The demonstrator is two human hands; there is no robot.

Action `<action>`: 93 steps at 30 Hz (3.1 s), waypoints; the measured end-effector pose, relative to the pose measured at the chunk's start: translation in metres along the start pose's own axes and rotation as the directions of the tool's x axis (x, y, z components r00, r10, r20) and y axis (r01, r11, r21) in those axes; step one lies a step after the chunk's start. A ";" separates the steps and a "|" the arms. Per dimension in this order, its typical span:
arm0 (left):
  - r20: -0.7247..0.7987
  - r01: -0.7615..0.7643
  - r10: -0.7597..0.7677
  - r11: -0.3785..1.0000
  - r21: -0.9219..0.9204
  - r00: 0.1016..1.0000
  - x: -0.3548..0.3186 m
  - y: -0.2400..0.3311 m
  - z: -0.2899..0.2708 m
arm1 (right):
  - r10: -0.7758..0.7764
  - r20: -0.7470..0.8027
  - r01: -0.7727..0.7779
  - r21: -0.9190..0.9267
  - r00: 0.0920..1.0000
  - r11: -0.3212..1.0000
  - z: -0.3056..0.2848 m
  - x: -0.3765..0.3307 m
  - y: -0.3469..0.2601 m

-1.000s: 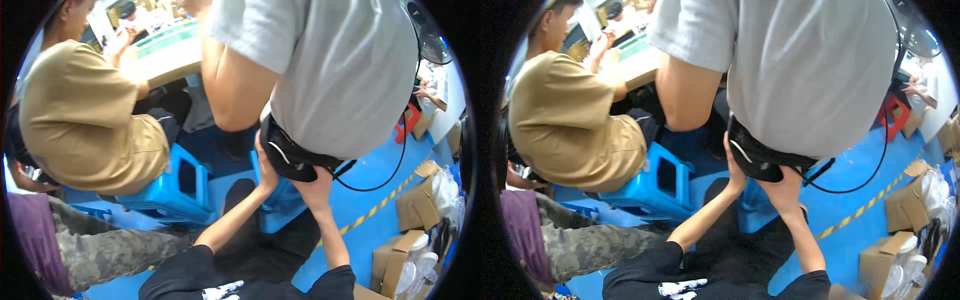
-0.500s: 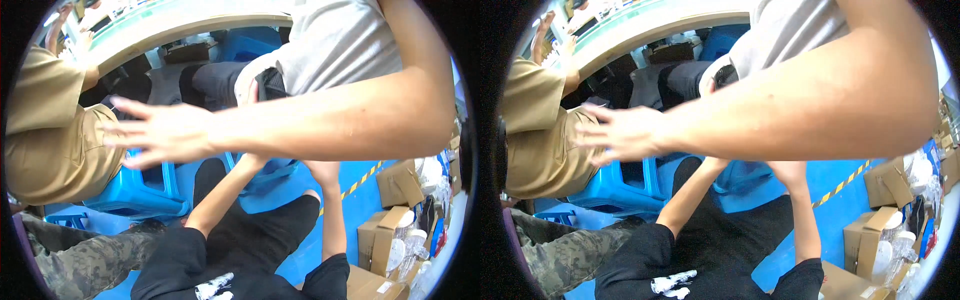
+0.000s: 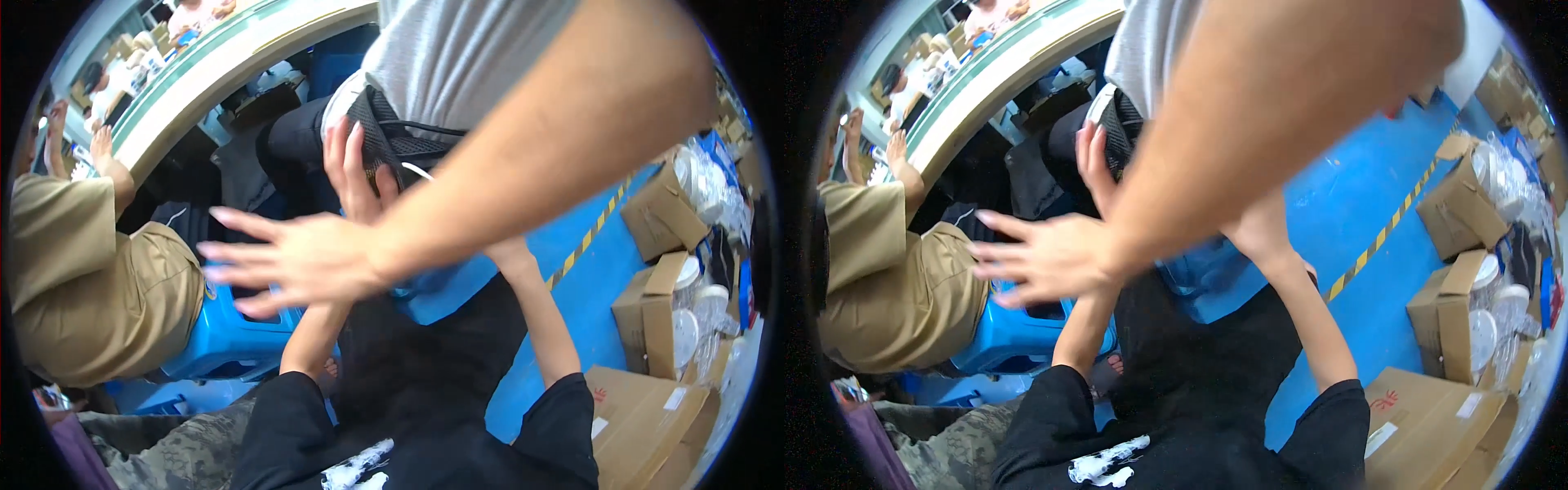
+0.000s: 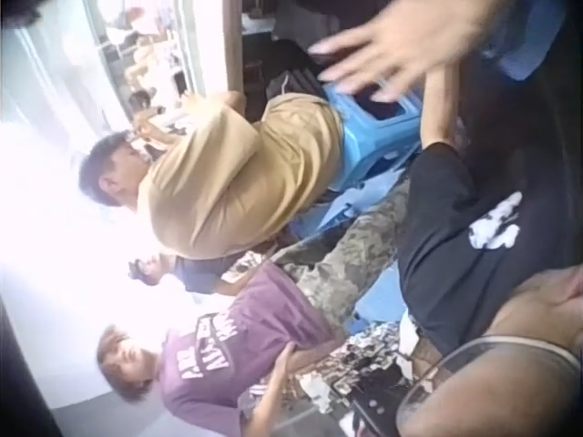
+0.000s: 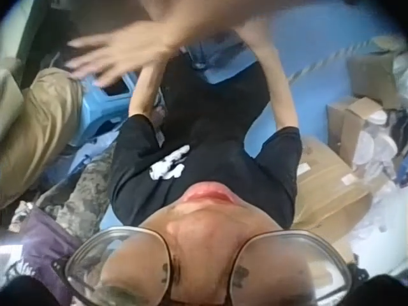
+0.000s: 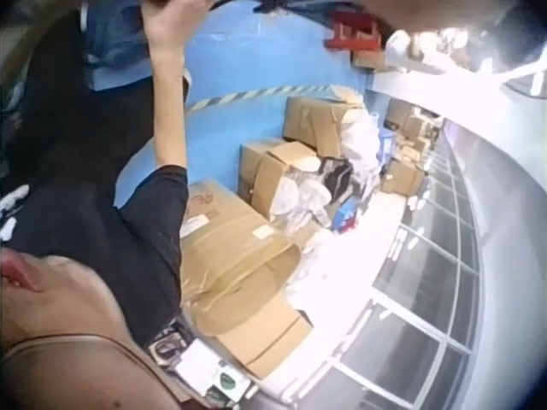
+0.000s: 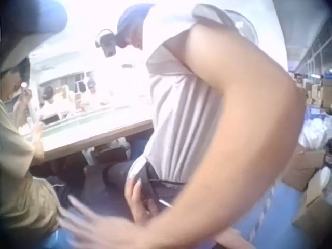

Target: Assisting a coworker by placing a power bank and cables into a waist-mounted mesh pouch and securing it.

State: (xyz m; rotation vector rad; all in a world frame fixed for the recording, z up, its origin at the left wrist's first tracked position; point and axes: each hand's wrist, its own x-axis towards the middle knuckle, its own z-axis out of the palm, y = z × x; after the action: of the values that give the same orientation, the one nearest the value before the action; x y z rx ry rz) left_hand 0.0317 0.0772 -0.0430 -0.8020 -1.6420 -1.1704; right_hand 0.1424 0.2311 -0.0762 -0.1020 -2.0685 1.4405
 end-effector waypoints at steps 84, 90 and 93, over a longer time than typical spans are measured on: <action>0.348 0.057 0.005 0.984 -0.167 0.938 0.068 -0.040 -0.111 | -0.630 0.032 0.614 -0.271 0.776 0.741 0.013 -0.006 -0.089; 0.316 0.195 -0.121 0.956 -0.217 0.941 0.076 -0.061 -0.085 | -0.638 0.073 0.632 -0.266 0.766 0.728 0.016 -0.010 -0.086; 0.375 0.304 -0.196 0.918 -0.255 0.906 0.072 -0.071 -0.076 | -0.653 0.064 0.645 -0.249 0.755 0.722 0.015 -0.015 -0.082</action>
State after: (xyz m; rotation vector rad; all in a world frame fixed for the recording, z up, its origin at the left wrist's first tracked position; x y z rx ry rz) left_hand -0.0322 -0.0185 0.0091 -1.0604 -1.9188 -1.5689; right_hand 0.1687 0.1799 -0.0146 0.4655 -1.9626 0.7252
